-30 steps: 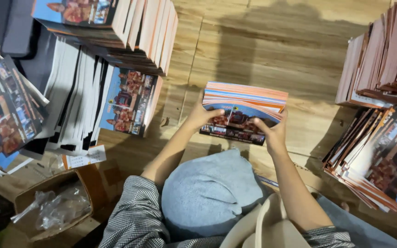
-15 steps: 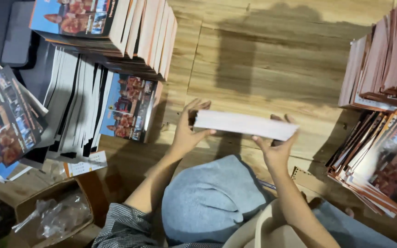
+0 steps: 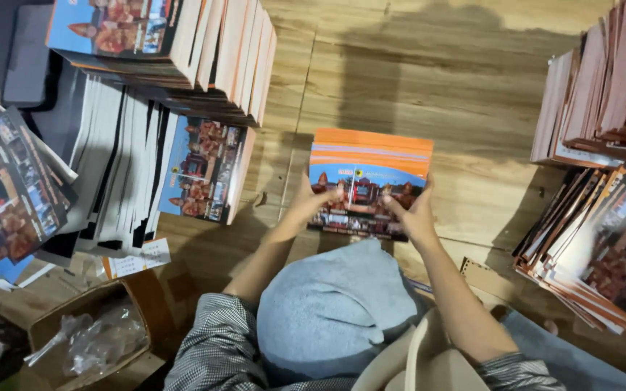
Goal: The person sits on the floor and repeatedly picks up stacks of small books, aligns them, and places them onto a growing pile. The person handles the books by hand, moving them between different stacks on the floor.
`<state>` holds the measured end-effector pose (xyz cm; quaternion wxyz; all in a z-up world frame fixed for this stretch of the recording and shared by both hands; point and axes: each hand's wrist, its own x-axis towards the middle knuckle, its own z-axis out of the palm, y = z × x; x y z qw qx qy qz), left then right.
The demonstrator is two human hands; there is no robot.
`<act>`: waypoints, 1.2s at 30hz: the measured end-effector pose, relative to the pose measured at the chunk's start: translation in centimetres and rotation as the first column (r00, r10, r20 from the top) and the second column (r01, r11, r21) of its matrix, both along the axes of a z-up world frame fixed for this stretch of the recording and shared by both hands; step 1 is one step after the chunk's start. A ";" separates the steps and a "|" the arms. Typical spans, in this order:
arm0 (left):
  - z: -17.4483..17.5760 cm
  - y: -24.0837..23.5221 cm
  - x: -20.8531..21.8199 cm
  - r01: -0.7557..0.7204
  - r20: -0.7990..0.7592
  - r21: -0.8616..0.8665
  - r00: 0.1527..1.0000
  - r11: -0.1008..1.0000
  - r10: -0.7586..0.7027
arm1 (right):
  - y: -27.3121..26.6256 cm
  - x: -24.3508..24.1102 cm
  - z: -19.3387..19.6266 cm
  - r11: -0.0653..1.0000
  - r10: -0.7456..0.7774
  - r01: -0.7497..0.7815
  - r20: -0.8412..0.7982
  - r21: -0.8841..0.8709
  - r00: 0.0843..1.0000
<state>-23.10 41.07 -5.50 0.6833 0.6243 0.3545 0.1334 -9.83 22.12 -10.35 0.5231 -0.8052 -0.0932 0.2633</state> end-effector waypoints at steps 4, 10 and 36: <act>-4.1 -0.7 -0.2 -0.051 -0.064 0.114 0.996 0.992 0.059 | -0.4 -1.3 3.0 0.987 -0.091 0.080 0.074 0.142 0.993; 2.1 -0.5 -0.5 -0.075 0.029 0.205 0.997 0.976 0.070 | -2.1 -1.4 6.5 0.938 -0.211 0.125 0.247 0.322 0.946; -7.2 -0.4 2.0 -0.185 0.015 0.067 0.983 0.981 0.184 | -0.6 0.3 -0.1 0.951 -0.151 0.134 0.041 0.278 0.988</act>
